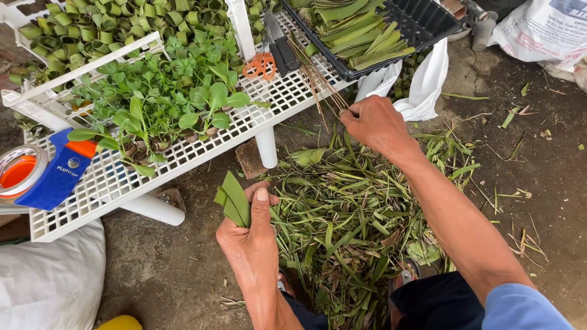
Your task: Wrapping or folding long green leaves into small rectangular packets
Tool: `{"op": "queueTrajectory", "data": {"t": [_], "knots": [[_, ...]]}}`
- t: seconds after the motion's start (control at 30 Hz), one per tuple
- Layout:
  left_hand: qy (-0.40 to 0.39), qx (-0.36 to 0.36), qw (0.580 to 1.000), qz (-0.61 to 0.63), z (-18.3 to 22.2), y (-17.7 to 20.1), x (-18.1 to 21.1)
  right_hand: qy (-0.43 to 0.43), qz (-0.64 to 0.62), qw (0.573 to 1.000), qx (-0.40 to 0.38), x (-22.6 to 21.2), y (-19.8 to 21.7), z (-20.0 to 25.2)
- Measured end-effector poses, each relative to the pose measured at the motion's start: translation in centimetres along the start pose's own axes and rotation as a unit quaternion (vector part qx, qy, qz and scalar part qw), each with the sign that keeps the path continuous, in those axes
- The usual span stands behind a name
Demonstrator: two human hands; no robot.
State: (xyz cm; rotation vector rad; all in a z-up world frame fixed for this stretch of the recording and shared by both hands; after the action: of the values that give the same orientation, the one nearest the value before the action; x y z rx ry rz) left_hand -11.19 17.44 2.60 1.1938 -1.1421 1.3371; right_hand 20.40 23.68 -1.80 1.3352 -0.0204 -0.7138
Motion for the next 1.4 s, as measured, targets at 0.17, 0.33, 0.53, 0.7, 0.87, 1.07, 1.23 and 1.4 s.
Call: {"op": "queueTrajectory", "data": {"t": [0.17,0.33,0.53,0.7,0.87,1.07,1.23,1.4], "knots": [[-0.005,-0.004,1.0,0.001,0.2,0.0,0.0,0.017,-0.015,1.0,0.019,-0.1,0.4,0.2],[-0.005,0.0,1.0,0.004,0.2,0.1,0.1,0.016,-0.003,0.996,0.09,0.4,1.3,-0.4],[-0.003,0.0,1.0,0.01,0.2,0.2,-0.2,0.058,0.123,0.968,0.211,-0.8,2.4,0.0],[-0.02,-0.017,0.999,0.028,0.3,-0.3,0.0,0.116,0.22,0.949,0.196,-2.4,0.4,-0.5],[-0.024,-0.006,0.999,0.035,0.3,0.2,0.1,0.114,0.222,0.942,0.223,-1.6,-0.5,-1.1],[-0.031,-0.007,0.999,0.029,0.7,0.2,0.8,0.075,0.246,0.942,0.215,-0.2,0.0,-0.6],[-0.02,-0.002,0.999,0.038,0.9,0.5,0.6,0.058,0.211,0.961,0.17,-0.7,1.9,2.4],[0.011,-0.003,0.996,0.089,1.0,0.4,-0.3,0.019,-0.041,0.997,0.062,1.3,3.3,5.2]]}}
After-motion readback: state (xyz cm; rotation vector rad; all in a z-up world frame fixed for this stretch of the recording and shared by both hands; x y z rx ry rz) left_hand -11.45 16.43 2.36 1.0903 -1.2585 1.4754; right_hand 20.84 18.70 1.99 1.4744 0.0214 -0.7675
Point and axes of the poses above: each hand's wrist, its own z-axis away from the middle knuckle, its own y-axis out of the back of the hand, x = y × z, the point moved 10 cm from there along -z, towards the middle knuckle, and after that the axes turned 9 degrees about z, right-handed, at the moved point
